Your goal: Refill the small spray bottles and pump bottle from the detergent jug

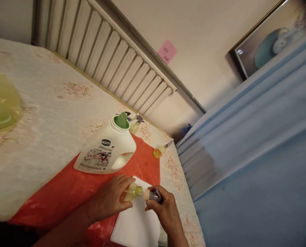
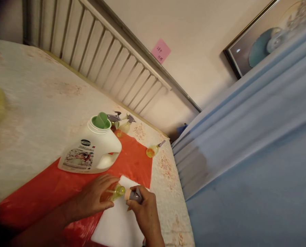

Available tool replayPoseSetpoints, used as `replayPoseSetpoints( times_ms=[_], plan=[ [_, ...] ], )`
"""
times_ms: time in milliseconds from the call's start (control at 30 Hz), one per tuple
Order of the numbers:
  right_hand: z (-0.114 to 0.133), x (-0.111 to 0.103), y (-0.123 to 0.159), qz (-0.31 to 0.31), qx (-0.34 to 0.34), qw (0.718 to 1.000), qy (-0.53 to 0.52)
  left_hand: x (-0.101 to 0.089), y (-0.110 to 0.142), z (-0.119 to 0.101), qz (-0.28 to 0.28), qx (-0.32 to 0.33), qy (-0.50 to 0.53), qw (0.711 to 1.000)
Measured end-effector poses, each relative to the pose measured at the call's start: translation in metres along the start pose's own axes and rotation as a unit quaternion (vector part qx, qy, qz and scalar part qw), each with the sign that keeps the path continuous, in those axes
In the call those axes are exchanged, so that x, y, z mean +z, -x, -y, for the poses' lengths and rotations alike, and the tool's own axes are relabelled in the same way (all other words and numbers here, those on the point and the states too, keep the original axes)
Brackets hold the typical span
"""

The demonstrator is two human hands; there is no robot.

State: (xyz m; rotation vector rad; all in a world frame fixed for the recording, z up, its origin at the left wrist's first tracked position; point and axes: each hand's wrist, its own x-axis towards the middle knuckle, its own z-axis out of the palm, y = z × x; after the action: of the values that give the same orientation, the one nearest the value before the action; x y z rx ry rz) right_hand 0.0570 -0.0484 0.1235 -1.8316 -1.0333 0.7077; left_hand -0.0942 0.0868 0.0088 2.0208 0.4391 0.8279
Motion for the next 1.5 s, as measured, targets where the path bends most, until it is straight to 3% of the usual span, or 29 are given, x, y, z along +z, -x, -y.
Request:
replayPoseSetpoints(
  times_ms=[267, 467, 667, 833, 1033, 1167, 1333, 1433, 1500],
  plan=[
    [0.023, -0.050, 0.005, -0.052, -0.005, 0.998, -0.032, -0.007, -0.003, 0.001, -0.080, -0.026, 0.039, 0.996],
    [-0.012, -0.079, -0.001, -0.098, 0.012, 0.987, -0.127, -0.006, -0.003, 0.006, -0.098, -0.052, 0.061, 0.992],
    [-0.063, -0.070, -0.030, -0.116, 0.079, 0.961, -0.238, -0.008, -0.003, 0.004, -0.108, -0.062, 0.067, 0.990],
    [-0.097, -0.050, -0.063, -0.089, 0.124, 0.965, -0.212, -0.006, -0.003, 0.005, -0.100, -0.062, 0.077, 0.990],
    [-0.115, -0.029, -0.095, -0.034, 0.143, 0.978, -0.149, -0.001, 0.004, 0.012, -0.077, -0.068, 0.078, 0.992],
    [-0.123, -0.030, -0.109, -0.088, 0.112, 0.986, -0.086, 0.005, 0.013, 0.017, -0.077, -0.086, 0.077, 0.990],
    [-0.124, -0.043, -0.099, -0.221, 0.034, 0.975, 0.000, 0.012, 0.020, 0.020, -0.121, -0.098, 0.056, 0.986],
    [-0.129, -0.041, -0.071, -0.238, -0.016, 0.971, 0.034, 0.017, 0.023, 0.021, -0.149, -0.109, 0.019, 0.983],
    [-0.137, -0.034, -0.050, -0.216, -0.064, 0.970, 0.091, 0.022, 0.025, 0.023, -0.171, -0.122, -0.007, 0.978]
  ],
)
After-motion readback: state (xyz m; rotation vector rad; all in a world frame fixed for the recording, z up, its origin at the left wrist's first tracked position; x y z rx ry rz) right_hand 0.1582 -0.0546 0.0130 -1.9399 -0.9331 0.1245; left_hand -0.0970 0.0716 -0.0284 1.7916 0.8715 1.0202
